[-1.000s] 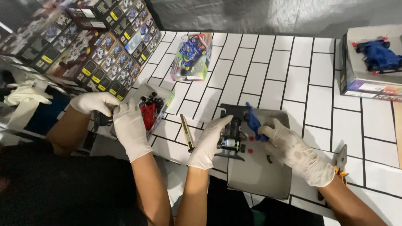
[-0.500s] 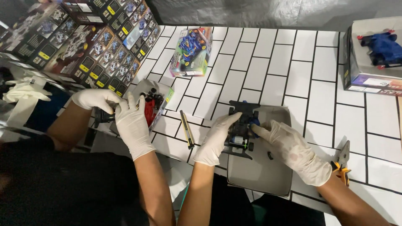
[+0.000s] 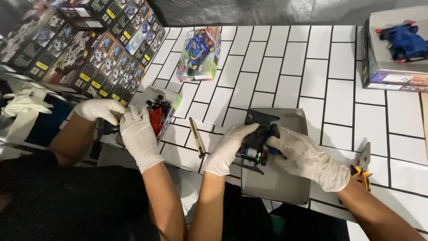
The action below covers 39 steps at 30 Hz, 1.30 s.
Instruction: The person assembles small toy cars on a white tiled table. They use pliers to remove parts from a red toy car and place them into a box. They then pick up a blue toy car, remove parts from it, and place them into the same box. The person handles the toy car boxes and the disassembled parts throughout the process.
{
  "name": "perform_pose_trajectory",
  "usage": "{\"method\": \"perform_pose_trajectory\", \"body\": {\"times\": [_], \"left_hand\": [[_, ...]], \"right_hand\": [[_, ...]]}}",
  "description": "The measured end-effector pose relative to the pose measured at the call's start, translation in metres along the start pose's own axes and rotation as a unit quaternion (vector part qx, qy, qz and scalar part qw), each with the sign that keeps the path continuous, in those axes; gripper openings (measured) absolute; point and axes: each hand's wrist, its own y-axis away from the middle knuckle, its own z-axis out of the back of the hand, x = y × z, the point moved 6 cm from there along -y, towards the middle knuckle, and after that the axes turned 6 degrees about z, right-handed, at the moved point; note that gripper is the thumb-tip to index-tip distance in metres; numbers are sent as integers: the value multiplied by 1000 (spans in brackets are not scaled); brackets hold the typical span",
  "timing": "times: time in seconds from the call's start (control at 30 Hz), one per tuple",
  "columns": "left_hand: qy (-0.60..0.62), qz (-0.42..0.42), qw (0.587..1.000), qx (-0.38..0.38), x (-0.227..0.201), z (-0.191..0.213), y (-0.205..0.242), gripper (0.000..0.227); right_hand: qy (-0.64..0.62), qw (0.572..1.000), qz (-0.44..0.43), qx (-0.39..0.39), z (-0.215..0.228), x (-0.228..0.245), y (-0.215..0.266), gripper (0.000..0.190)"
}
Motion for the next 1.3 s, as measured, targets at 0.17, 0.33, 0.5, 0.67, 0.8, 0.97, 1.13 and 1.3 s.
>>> {"method": "perform_pose_trajectory", "body": {"times": [0.17, 0.33, 0.5, 0.67, 0.8, 0.97, 1.13, 1.3], "left_hand": [[-24, 25, 998, 56, -30, -6, 28, 48], [-22, 31, 997, 70, -19, -4, 13, 49], [-27, -12, 1000, -11, 15, 0, -20, 45], [-62, 100, 992, -34, 42, 3, -38, 53], [-62, 81, 995, -20, 21, 0, -23, 56], [-52, 55, 997, -28, 26, 8, -25, 59], [28, 97, 994, -37, 19, 4, -18, 67], [30, 108, 992, -62, 46, 12, -27, 63]], "right_hand": [[-58, 997, -50, 4, 5, 3, 7, 40], [-35, 998, -31, 45, 14, 14, 0, 38], [-3, 998, -32, 47, 8, 6, -6, 26], [20, 998, -33, 40, 8, 8, -5, 25], [2, 997, -67, 44, 13, 12, -4, 33], [8, 999, -44, 28, 7, 9, -5, 37], [61, 997, -17, 44, 31, 7, -6, 34], [54, 989, -70, 119, 36, -6, -1, 49]]}}
